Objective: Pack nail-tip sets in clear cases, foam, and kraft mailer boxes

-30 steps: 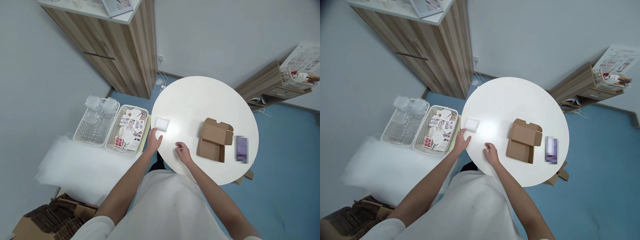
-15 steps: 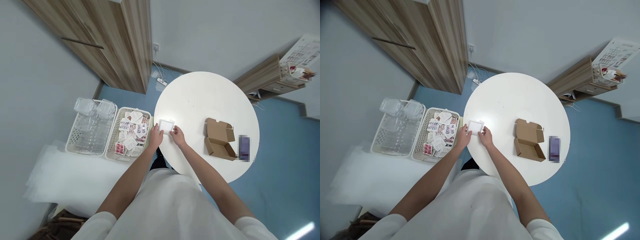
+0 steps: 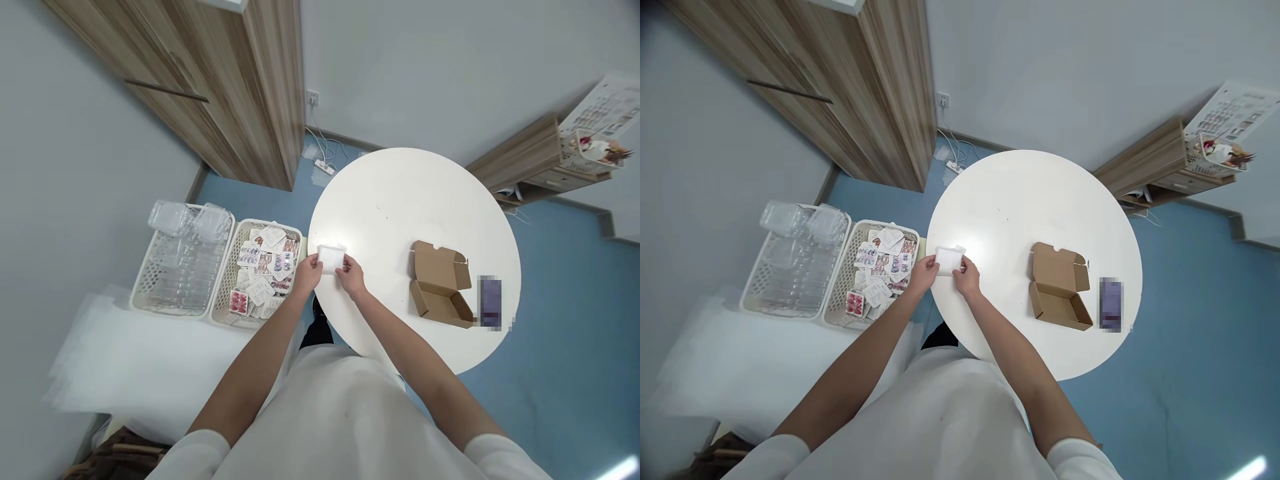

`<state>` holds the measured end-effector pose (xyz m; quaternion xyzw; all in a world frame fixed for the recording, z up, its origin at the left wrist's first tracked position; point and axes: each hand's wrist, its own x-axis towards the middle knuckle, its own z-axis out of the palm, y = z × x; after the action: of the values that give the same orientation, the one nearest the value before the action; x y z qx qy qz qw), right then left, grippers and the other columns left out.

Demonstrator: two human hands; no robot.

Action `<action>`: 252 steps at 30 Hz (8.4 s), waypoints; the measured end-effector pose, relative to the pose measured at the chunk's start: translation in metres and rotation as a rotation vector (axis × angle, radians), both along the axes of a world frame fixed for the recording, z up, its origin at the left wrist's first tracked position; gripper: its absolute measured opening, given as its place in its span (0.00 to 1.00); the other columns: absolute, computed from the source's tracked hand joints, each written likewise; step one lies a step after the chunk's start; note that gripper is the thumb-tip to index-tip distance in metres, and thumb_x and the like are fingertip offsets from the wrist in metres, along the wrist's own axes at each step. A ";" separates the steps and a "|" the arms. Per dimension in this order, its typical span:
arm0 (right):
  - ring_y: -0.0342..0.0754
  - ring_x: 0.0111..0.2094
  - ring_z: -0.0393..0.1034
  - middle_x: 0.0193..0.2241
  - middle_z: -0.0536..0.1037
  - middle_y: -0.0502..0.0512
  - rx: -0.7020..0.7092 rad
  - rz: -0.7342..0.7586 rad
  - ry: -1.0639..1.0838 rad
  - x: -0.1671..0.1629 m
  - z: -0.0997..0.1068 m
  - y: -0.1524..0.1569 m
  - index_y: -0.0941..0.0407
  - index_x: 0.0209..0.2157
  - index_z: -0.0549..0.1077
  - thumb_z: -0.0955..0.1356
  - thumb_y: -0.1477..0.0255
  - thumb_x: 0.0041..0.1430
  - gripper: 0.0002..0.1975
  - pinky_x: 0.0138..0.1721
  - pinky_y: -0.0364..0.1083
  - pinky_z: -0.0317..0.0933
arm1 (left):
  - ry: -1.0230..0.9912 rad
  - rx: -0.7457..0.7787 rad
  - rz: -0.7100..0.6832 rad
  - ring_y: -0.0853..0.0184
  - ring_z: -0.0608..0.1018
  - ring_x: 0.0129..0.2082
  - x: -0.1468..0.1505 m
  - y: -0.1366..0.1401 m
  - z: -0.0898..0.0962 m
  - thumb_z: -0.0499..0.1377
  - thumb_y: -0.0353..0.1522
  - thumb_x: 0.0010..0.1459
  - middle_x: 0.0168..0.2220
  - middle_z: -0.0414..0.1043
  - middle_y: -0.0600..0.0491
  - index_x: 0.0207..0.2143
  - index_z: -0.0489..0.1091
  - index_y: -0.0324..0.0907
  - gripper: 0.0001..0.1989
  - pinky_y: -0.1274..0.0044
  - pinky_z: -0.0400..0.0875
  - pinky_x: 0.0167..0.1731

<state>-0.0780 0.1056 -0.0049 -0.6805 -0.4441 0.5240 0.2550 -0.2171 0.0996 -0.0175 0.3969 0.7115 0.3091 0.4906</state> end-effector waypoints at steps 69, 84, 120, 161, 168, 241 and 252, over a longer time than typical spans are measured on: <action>0.54 0.56 0.50 0.54 0.57 0.58 0.367 0.139 -0.378 0.273 -0.002 -0.141 0.54 0.45 0.65 0.59 0.80 0.50 0.20 0.49 0.53 0.54 | 0.839 0.444 -0.935 0.55 0.48 0.59 0.265 -0.124 0.043 0.47 0.36 0.55 0.59 0.48 0.44 0.48 0.61 0.43 0.18 0.57 0.39 0.54; 0.48 0.40 0.65 0.46 0.65 0.62 0.226 -0.242 -0.113 0.319 -0.010 -0.147 0.58 0.50 0.60 0.60 0.66 0.52 0.23 0.42 0.50 0.60 | 0.615 0.269 -0.649 0.55 0.49 0.59 0.262 -0.136 0.047 0.48 0.39 0.56 0.60 0.42 0.44 0.55 0.52 0.44 0.24 0.60 0.44 0.53; 0.43 0.26 0.64 0.41 0.70 0.57 -0.032 -0.368 0.096 0.315 0.022 -0.122 0.56 0.38 0.70 0.57 0.51 0.51 0.25 0.29 0.45 0.61 | 0.015 0.098 -0.367 0.65 0.69 0.46 0.166 -0.064 0.034 0.44 0.41 0.57 0.48 0.64 0.45 0.48 0.60 0.38 0.21 0.72 0.62 0.44; 0.50 0.45 0.62 0.45 0.68 0.56 0.060 0.013 0.155 0.275 0.069 -0.136 0.52 0.46 0.67 0.55 0.50 0.52 0.27 0.43 0.49 0.59 | -0.014 0.054 -0.708 0.61 0.66 0.48 0.161 -0.069 0.082 0.41 0.50 0.54 0.50 0.63 0.47 0.49 0.63 0.45 0.28 0.71 0.61 0.45; 0.52 0.50 0.55 0.48 0.62 0.58 0.272 0.037 -0.264 0.252 0.053 -0.151 0.53 0.47 0.66 0.60 0.57 0.53 0.22 0.51 0.51 0.50 | 0.522 0.241 -0.828 0.55 0.55 0.55 0.168 -0.086 0.070 0.46 0.46 0.53 0.55 0.54 0.46 0.50 0.61 0.47 0.24 0.62 0.54 0.48; 0.47 0.36 0.66 0.37 0.71 0.54 0.205 -0.264 0.030 0.240 0.062 -0.135 0.54 0.31 0.69 0.61 0.58 0.48 0.16 0.32 0.44 0.62 | 0.139 0.313 -0.429 0.66 0.71 0.35 0.153 -0.082 0.073 0.46 0.45 0.54 0.38 0.66 0.49 0.38 0.65 0.42 0.19 0.75 0.66 0.33; 0.49 0.39 0.66 0.43 0.70 0.55 0.183 -0.207 0.133 0.234 0.037 -0.163 0.52 0.42 0.68 0.64 0.61 0.47 0.19 0.33 0.47 0.63 | -0.054 0.097 -0.610 0.63 0.69 0.44 0.132 -0.105 0.040 0.48 0.48 0.52 0.50 0.60 0.45 0.55 0.50 0.45 0.31 0.74 0.64 0.40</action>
<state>0.1561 -0.0575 0.0317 -0.6604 -0.3994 0.4962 0.3975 -0.0851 -0.0054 0.0226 0.6065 0.5306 0.1918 0.5602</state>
